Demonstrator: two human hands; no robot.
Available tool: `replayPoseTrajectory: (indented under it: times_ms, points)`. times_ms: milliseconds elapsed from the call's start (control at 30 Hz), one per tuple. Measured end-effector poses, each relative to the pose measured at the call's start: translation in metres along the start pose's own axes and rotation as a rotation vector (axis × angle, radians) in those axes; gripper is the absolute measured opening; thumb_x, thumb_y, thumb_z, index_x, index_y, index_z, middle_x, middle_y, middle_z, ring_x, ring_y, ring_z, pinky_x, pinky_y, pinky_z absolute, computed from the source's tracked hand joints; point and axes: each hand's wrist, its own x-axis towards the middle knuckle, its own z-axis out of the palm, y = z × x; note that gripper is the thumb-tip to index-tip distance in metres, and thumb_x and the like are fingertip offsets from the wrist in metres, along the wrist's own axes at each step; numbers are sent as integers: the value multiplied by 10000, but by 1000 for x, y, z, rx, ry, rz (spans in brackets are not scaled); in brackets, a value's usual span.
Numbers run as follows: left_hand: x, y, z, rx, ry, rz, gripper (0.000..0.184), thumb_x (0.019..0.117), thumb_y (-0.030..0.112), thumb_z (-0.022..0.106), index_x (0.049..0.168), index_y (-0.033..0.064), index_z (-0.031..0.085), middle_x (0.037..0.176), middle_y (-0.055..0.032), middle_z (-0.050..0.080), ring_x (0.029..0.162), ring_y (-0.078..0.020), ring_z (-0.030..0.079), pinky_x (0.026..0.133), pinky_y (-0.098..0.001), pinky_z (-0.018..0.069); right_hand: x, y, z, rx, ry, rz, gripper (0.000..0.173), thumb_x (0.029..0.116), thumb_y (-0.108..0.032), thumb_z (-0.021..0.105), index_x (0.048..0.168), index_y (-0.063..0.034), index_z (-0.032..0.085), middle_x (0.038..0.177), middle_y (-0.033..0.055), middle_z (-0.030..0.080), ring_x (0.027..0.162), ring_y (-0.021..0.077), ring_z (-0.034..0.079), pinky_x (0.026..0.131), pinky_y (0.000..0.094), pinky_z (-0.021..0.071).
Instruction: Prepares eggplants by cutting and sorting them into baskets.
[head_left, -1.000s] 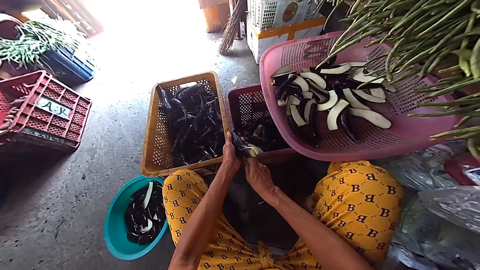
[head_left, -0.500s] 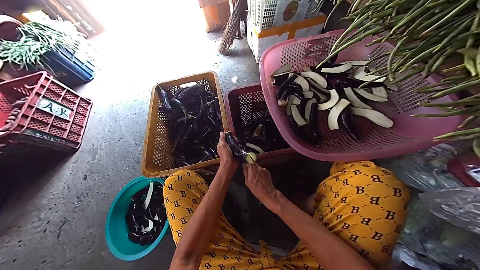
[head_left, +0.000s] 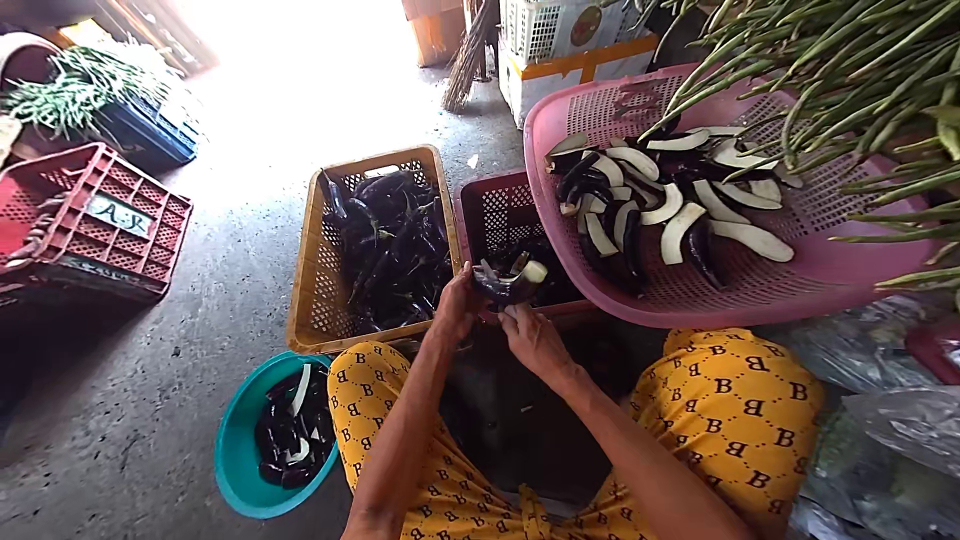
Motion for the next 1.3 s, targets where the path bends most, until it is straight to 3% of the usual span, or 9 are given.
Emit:
replayPoseTrajectory:
  times_ms: [67,167,233,567,833,1000,1167,1200,1300]
  points:
    - [3,13,-19,86,-232,9,357,1129,182,308,1426,59,462,1063,-71,673,882,-132,690,828,-289,582,1,0,-19,38,-76,22,464,1114,-291,420,1411,58,493,1132,271,660,958,365,690,904,501,531]
    - [2,17,-23,4,-321,19,317,1098,63,338,1303,22,577,1015,-56,728,877,-124,721,855,-288,598,-2,0,-32,93,-119,29,430,1122,-301,415,1377,35,494,977,193,625,717,241,632,728,389,540]
    - [0,15,-19,-44,-270,35,299,1093,39,343,1235,1,603,964,-59,730,827,-122,723,816,-282,607,-5,0,-34,83,-121,25,434,1125,-290,406,1406,33,475,997,197,629,725,243,638,736,385,542]
    - [-3,-1,0,-121,-50,46,255,1098,70,403,1250,-45,572,962,-96,700,797,-145,709,783,-290,608,-1,0,-20,-6,-143,96,489,1133,-292,356,1504,27,357,1119,246,643,886,324,695,848,444,554]
    - [-8,-11,12,-187,41,33,220,1095,86,423,1180,-23,594,893,-72,686,745,-131,687,737,-265,596,13,7,-6,145,-148,83,500,1132,-307,360,1509,21,331,944,156,612,658,192,634,662,333,550]
    - [-10,-18,16,-197,96,37,198,1088,97,454,1160,-20,598,862,-65,675,714,-117,668,712,-258,586,16,7,-1,97,-141,101,492,1133,-306,355,1512,7,337,998,177,630,716,222,657,717,360,556]
    - [-11,-28,22,-232,119,73,171,1087,100,458,1026,25,599,683,3,608,535,-44,543,548,-180,502,22,7,6,51,-145,95,493,1133,-316,355,1504,8,353,1101,206,639,804,258,685,787,391,560]
    - [-10,-32,23,-212,124,83,165,1090,110,456,1057,20,590,701,2,601,551,-44,543,557,-182,501,23,7,7,49,-150,98,491,1133,-315,352,1505,6,350,1115,208,637,812,262,685,791,394,559]
    - [-9,-48,24,-130,115,130,278,1095,143,456,1267,-63,532,978,-100,642,832,-125,627,792,-295,549,24,14,10,84,-144,94,501,1126,-301,378,1527,-3,348,1165,238,642,873,309,694,834,451,556]
